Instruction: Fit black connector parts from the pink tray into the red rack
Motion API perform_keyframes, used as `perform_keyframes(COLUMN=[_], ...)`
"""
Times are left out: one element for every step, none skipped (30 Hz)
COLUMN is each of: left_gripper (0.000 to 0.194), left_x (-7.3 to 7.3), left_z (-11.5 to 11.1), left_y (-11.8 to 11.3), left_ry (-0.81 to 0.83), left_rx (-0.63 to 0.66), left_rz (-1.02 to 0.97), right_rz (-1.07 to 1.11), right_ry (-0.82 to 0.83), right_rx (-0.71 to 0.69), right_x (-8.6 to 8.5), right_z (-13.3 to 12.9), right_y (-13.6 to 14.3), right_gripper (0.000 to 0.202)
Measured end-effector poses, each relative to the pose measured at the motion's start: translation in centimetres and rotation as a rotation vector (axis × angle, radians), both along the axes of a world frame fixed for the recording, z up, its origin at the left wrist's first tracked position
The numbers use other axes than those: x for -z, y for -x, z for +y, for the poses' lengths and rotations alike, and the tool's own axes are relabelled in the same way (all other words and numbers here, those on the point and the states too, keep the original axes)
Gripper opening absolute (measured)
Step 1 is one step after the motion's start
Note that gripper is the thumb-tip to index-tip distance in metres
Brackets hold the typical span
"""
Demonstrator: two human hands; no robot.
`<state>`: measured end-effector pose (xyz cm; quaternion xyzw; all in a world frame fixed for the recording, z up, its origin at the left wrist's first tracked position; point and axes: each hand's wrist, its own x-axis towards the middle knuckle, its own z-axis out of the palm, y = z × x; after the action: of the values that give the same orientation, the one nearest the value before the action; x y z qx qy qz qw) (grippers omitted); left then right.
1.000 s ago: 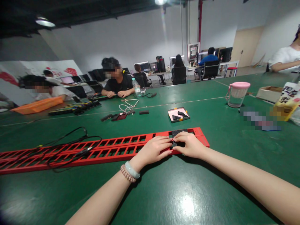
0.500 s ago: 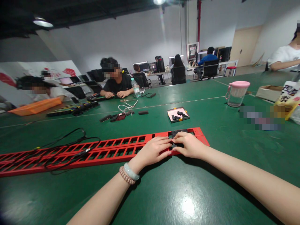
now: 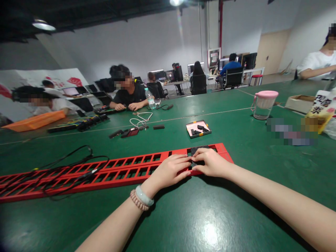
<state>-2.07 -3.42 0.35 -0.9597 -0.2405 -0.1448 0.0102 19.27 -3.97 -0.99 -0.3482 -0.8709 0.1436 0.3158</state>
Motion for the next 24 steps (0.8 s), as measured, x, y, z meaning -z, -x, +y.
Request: perform_keyframes(left_gripper=[0.027,0.027,0.027,0.027,0.027,0.027,0.028,0.028,0.028,0.028,0.029,0.030,0.032,0.035,0.037,0.038,0.039,0.039,0.039,0.038,0.038,0.038,0.038,0.037], left_x=[0.0,0.0,0.1,0.1,0.1,0.2,0.2,0.2,0.2,0.2,0.2,0.1,0.1,0.1,0.0,0.0,0.0,0.0,0.0,0.0,0.0,0.1,0.1,0.1], left_z=[0.0,0.0,0.0,0.1,0.1,0.1,0.1,0.1,0.1,0.1,0.0,0.0,0.0,0.0,-0.1,-0.1,-0.1,-0.1,-0.1,-0.1,-0.1,-0.1,-0.1,-0.1], left_y=[0.0,0.0,0.0,0.0,0.0,0.0,0.0,0.0,0.0,0.0,0.0,-0.1,-0.1,-0.1,-0.1,-0.1,-0.1,-0.1,-0.1,-0.1,-0.1,-0.1,-0.1,-0.1], left_ry=[-0.001,-0.003,-0.004,-0.005,-0.006,-0.007,-0.007,-0.007,-0.007,-0.008,-0.008,-0.008,-0.005,-0.001,0.004,0.011,0.017,0.022,0.026,0.028,0.029,0.030,0.029,0.028], left_rx=[0.001,0.002,0.001,0.000,-0.002,-0.003,-0.004,-0.002,-0.001,-0.001,-0.006,-0.015,-0.027,-0.039,-0.049,-0.057,-0.061,-0.064,-0.065,-0.067,-0.067,-0.068,-0.069,-0.071], left_rz=[-0.001,-0.003,-0.003,-0.004,-0.006,-0.009,-0.013,-0.017,-0.023,-0.029,-0.035,-0.042,-0.049,-0.055,-0.060,-0.061,-0.060,-0.058,-0.055,-0.054,-0.054,-0.055,-0.058,-0.061], right_rz=[0.000,-0.007,-0.020,-0.041,-0.073,-0.109,-0.147,-0.181,-0.207,-0.228,-0.244,-0.257,-0.269,-0.278,-0.288,-0.296,-0.306,-0.318,-0.330,-0.336,-0.335,-0.327,-0.314,-0.300], right_ry=[-0.007,-0.021,-0.046,-0.079,-0.120,-0.163,-0.206,-0.244,-0.276,-0.302,-0.323,-0.340,-0.355,-0.369,-0.382,-0.395,-0.409,-0.421,-0.430,-0.435,-0.437,-0.437,-0.436,-0.436], right_rx=[-0.002,-0.008,-0.013,-0.016,-0.016,-0.015,-0.013,-0.013,-0.015,-0.021,-0.025,-0.027,-0.026,-0.020,-0.013,-0.007,-0.001,0.003,0.005,0.006,0.006,0.006,0.007,0.008], right_x=[0.1,0.1,0.2,0.2,0.3,0.3,0.4,0.4,0.5,0.5,0.6,0.7,0.8,0.9,1.1,1.2,1.3,1.4,1.6,1.7,1.9,2.0,2.2,2.4], right_z=[0.0,0.0,-0.1,-0.2,-0.3,-0.5,-0.6,-0.7,-0.7,-0.8,-0.8,-0.8,-0.8,-0.8,-0.8,-0.8,-0.8,-0.9,-0.9,-1.0,-1.1,-1.2,-1.2,-1.3], right_y=[0.0,0.0,0.0,0.0,0.0,0.1,0.1,0.1,0.2,0.2,0.3,0.3,0.3,0.3,0.3,0.3,0.3,0.4,0.4,0.4,0.5,0.5,0.5,0.5], right_gripper=[0.020,0.020,0.019,0.020,0.021,0.022,0.023,0.024,0.024,0.024,0.024,0.024,0.025,0.025,0.026,0.027,0.029,0.030,0.031,0.032,0.033,0.034,0.035,0.037])
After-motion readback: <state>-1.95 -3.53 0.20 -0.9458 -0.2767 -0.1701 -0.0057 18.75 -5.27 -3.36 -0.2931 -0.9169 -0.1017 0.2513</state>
